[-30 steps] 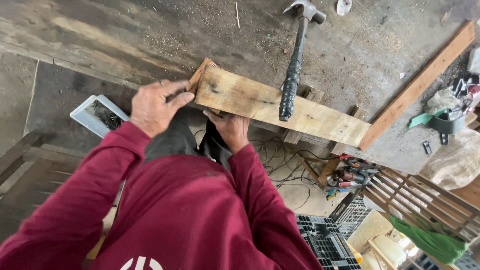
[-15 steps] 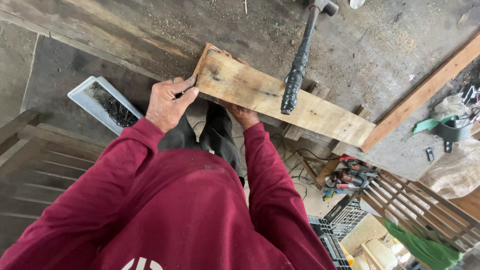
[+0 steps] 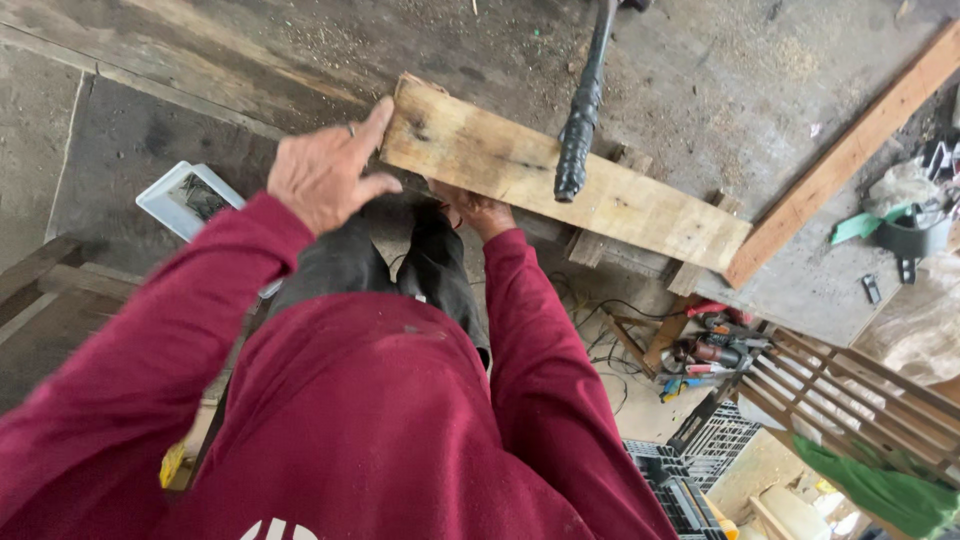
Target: The person hammers nails into wooden boards and blocks on a workbench. They pick up nails from a tray, position them on the wood, and drive them in using a hammer while assembling pieces of lumber.
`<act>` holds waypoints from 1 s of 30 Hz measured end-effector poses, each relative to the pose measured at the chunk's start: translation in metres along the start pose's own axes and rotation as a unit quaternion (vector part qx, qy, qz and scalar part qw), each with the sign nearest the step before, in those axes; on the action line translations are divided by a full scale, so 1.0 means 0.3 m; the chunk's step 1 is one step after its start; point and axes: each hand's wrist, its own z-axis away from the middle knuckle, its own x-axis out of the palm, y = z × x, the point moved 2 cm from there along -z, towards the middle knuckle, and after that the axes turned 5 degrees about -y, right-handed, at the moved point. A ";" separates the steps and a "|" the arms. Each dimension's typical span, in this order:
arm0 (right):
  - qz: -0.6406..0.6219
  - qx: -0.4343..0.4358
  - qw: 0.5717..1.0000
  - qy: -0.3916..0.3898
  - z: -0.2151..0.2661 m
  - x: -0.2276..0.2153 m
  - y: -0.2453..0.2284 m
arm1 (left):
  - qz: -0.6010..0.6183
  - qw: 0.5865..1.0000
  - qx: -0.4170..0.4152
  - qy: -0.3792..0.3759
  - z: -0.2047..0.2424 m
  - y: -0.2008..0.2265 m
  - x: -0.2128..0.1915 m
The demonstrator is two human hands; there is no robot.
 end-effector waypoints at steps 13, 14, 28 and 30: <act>-0.249 0.155 0.955 -0.031 -0.101 -0.129 0.025 | -0.172 0.974 0.013 -0.144 -0.149 0.059 -0.130; -0.243 0.154 0.957 -0.028 -0.101 -0.123 0.026 | -0.176 0.972 0.005 -0.156 -0.152 0.064 -0.132; -0.151 0.118 0.981 0.020 -0.133 -0.114 0.023 | 0.112 0.987 -0.114 -0.003 -0.040 0.023 -0.030; -0.198 0.125 0.972 0.014 -0.124 -0.102 0.011 | 0.185 0.971 -0.111 0.102 0.004 0.019 0.045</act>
